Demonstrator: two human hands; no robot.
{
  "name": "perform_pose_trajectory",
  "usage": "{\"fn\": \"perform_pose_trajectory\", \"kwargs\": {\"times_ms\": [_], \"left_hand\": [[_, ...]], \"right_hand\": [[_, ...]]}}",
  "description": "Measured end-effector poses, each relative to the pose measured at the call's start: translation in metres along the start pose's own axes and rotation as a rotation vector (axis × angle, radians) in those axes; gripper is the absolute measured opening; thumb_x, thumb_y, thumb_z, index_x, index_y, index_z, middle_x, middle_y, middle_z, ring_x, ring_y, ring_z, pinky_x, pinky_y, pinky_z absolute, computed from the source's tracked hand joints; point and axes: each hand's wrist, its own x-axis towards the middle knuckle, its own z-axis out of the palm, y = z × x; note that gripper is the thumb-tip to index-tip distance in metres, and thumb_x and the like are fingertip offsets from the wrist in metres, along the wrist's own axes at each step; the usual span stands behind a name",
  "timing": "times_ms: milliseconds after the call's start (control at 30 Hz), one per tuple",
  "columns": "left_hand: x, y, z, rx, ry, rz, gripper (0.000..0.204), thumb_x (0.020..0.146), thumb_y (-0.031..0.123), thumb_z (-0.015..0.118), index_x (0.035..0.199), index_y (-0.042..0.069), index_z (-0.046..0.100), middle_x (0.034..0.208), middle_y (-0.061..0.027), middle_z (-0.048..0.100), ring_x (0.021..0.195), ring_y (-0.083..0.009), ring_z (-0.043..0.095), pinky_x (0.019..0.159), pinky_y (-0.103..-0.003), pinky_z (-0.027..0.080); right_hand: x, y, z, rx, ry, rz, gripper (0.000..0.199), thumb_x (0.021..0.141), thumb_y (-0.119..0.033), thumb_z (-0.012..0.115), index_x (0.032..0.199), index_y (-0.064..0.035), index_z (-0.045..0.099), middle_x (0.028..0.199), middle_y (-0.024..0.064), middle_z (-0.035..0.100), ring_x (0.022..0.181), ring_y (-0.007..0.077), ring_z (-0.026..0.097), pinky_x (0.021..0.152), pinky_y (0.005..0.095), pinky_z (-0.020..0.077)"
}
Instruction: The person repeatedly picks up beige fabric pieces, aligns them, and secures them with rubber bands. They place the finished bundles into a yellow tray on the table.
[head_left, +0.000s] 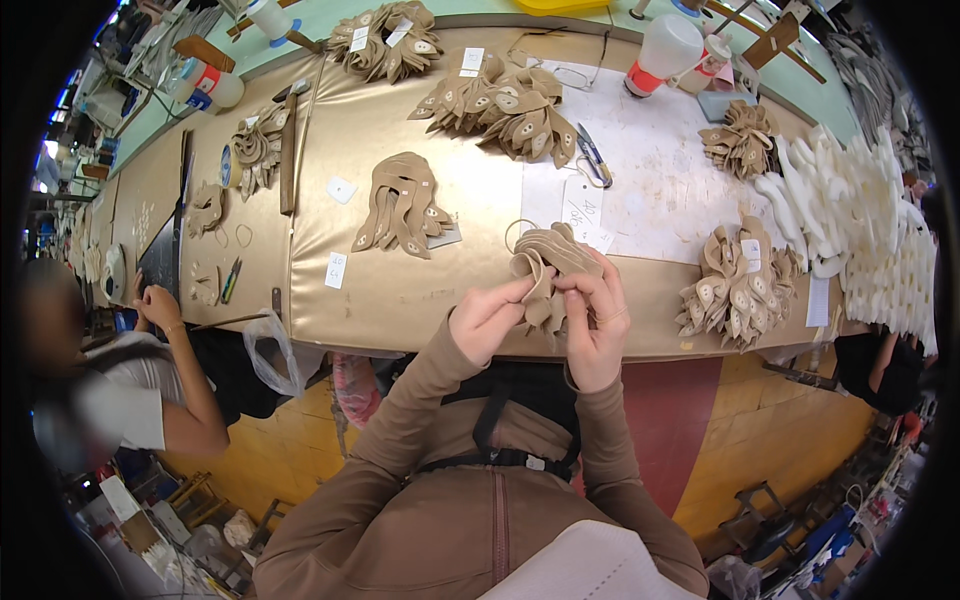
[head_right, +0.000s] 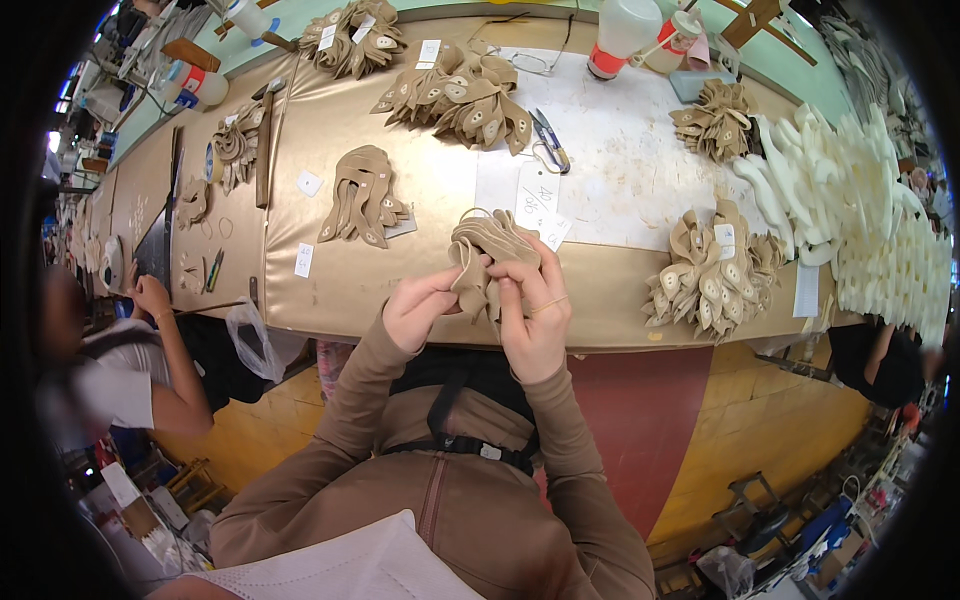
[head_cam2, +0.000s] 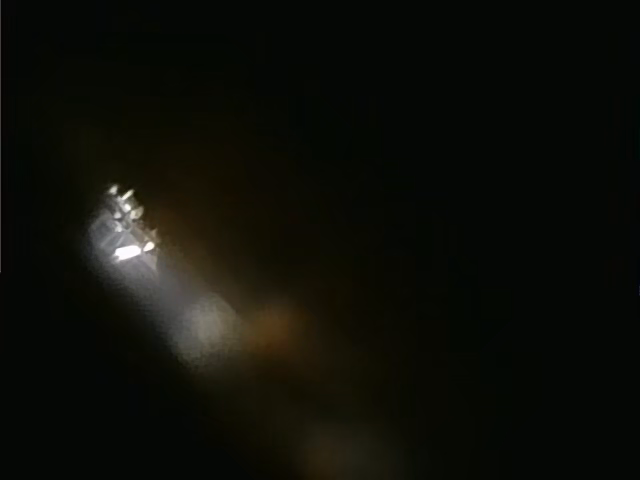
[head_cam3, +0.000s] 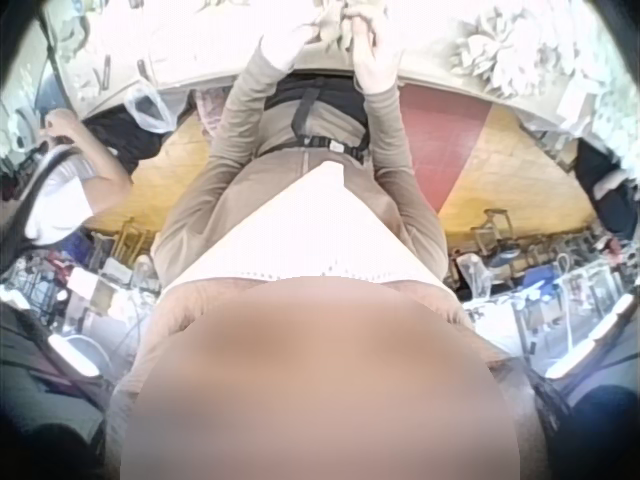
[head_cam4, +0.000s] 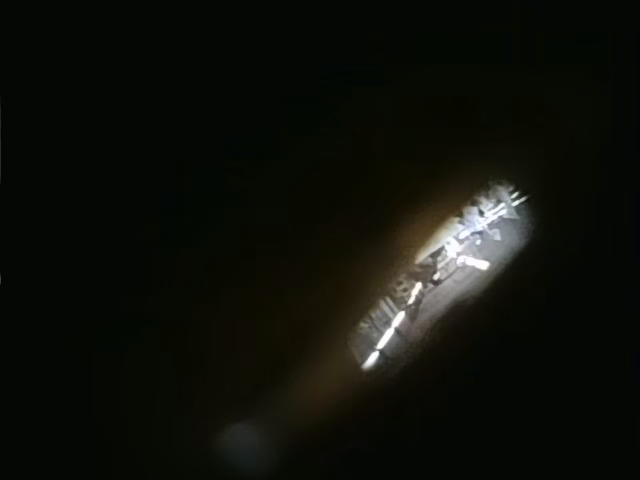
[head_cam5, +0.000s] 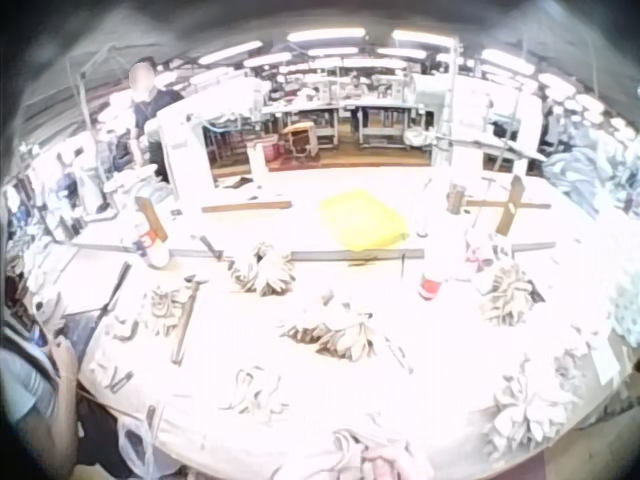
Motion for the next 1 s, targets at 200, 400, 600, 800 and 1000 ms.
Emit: {"fn": "perform_pose_trajectory", "kwargs": {"times_ms": [200,400,600,800,1000], "left_hand": [[0.001,0.011,0.013,0.398,0.085,0.101,0.026,0.088,0.005,0.061,0.113,-0.002,0.065,0.082,-0.0147,0.067,0.068,-0.023,0.065,0.063,-0.031,0.051],[0.004,0.009,0.021,0.584,0.185,0.355,0.022,0.088,0.009,0.064,0.108,0.0,0.066,0.082,-0.015,0.066,0.07,-0.0319,0.065,0.062,-0.036,0.052],[0.002,0.007,0.009,0.493,0.18,0.39,0.033,0.085,0.009,0.07,0.116,0.0,0.065,0.101,-0.0161,0.068,0.089,-0.0297,0.068,0.076,-0.034,0.054],[0.008,-0.006,0.019,0.435,0.141,0.455,0.099,0.075,0.022,0.084,0.152,0.006,0.024,0.145,-0.0239,0.041,0.131,-0.0359,0.047,0.106,-0.039,0.041],[0.018,-0.041,0.044,-0.49,-0.009,0.355,0.127,0.065,0.022,0.09,0.154,0.009,0.0,0.146,-0.0176,0.038,0.132,-0.028,0.044,0.109,-0.038,0.038]], "right_hand": [[0.0,-0.003,-0.001,-0.031,-0.046,-0.072,0.03,0.082,-0.009,0.071,0.109,0.0018,0.063,0.128,0.0247,0.053,0.119,0.035,0.056,0.095,0.0397,0.047],[-0.004,0.01,0.007,0.065,0.043,-0.007,0.029,0.082,-0.004,0.069,0.109,0.0021,0.063,0.124,0.0234,0.056,0.115,0.0344,0.058,0.097,0.0389,0.0457],[-0.001,0.007,-0.008,0.286,0.099,0.188,0.039,0.087,0.002,0.062,0.125,0.0013,0.055,0.123,0.0162,0.059,0.114,0.0224,0.057,0.098,0.0332,0.0445],[0.005,-0.015,-0.023,0.275,0.042,0.107,0.054,0.085,0.008,0.06,0.136,0.0005,0.043,0.127,0.0147,0.056,0.115,0.0191,0.057,0.098,0.0321,0.0463],[-0.012,-0.029,-0.003,0.638,-0.038,-0.019,0.045,0.079,0.014,0.06,0.12,-0.0003,0.047,0.132,0.0202,0.054,0.12,0.0228,0.056,0.103,0.0366,0.0452]]}}
